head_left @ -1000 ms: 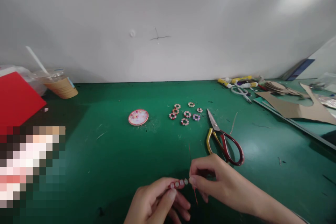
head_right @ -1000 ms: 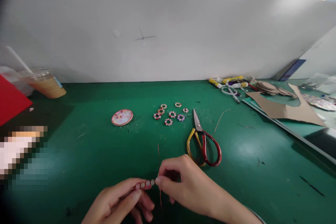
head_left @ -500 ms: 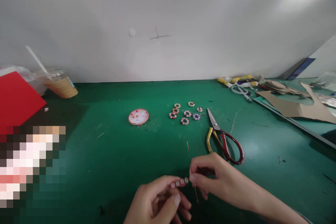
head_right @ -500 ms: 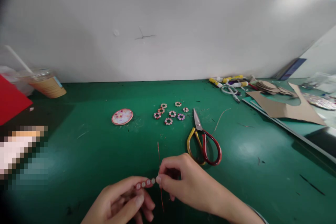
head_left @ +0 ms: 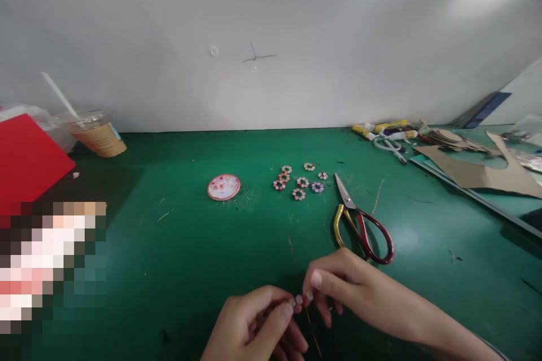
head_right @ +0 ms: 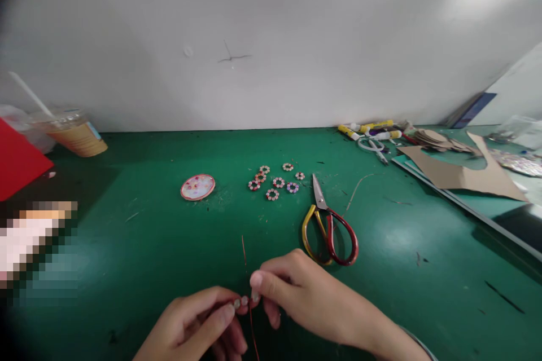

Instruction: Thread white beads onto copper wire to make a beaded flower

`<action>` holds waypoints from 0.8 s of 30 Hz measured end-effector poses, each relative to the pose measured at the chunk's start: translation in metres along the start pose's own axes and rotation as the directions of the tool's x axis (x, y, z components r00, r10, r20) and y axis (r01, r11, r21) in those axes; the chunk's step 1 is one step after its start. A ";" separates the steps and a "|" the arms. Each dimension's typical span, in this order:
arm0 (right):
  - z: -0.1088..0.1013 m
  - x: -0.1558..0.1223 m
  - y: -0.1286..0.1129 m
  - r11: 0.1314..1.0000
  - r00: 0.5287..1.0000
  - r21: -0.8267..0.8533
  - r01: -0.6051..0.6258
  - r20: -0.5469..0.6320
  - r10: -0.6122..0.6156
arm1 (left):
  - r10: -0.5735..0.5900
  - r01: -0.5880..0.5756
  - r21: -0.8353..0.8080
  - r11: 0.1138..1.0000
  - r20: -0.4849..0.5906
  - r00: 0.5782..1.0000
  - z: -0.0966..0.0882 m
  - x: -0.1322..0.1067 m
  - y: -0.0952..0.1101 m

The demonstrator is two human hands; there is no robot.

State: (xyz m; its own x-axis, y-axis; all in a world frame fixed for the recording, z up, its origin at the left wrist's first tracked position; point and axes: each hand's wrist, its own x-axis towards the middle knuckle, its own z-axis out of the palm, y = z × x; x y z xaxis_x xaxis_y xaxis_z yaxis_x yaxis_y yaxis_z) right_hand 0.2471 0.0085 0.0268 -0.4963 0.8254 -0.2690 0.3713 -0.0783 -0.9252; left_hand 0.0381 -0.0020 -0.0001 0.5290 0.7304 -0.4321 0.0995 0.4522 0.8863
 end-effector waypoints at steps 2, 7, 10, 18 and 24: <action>-0.004 -0.001 -0.003 0.998 0.999 -0.066 0.021 -0.038 -0.024 | 0.003 -0.003 -0.016 1.000 -0.004 1.000 0.000 0.001 0.000; -0.007 -0.004 -0.010 0.990 0.998 -0.141 -0.001 -0.061 -0.007 | 0.003 -0.003 -0.047 0.999 -0.016 1.000 0.001 0.001 0.000; -0.006 -0.004 -0.010 0.979 0.995 -0.205 -0.001 -0.100 -0.020 | 0.008 -0.009 -0.047 0.999 -0.030 1.000 0.001 0.000 0.000; 0.001 0.000 -0.004 0.984 0.993 -0.180 0.001 -0.116 -0.023 | 0.016 -0.016 -0.008 1.000 -0.027 1.000 0.002 0.000 0.002; 0.004 -0.002 -0.004 0.986 0.994 -0.168 0.002 -0.108 -0.021 | 0.009 -0.009 0.008 1.000 -0.025 1.000 0.003 -0.002 0.005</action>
State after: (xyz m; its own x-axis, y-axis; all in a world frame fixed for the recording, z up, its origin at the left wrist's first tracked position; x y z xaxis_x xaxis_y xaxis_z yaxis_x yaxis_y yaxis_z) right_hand 0.2435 0.0053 0.0296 -0.4164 0.8824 -0.2192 0.4966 0.0188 -0.8678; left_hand 0.0399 -0.0025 0.0057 0.5087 0.7470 -0.4280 0.1016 0.4416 0.8914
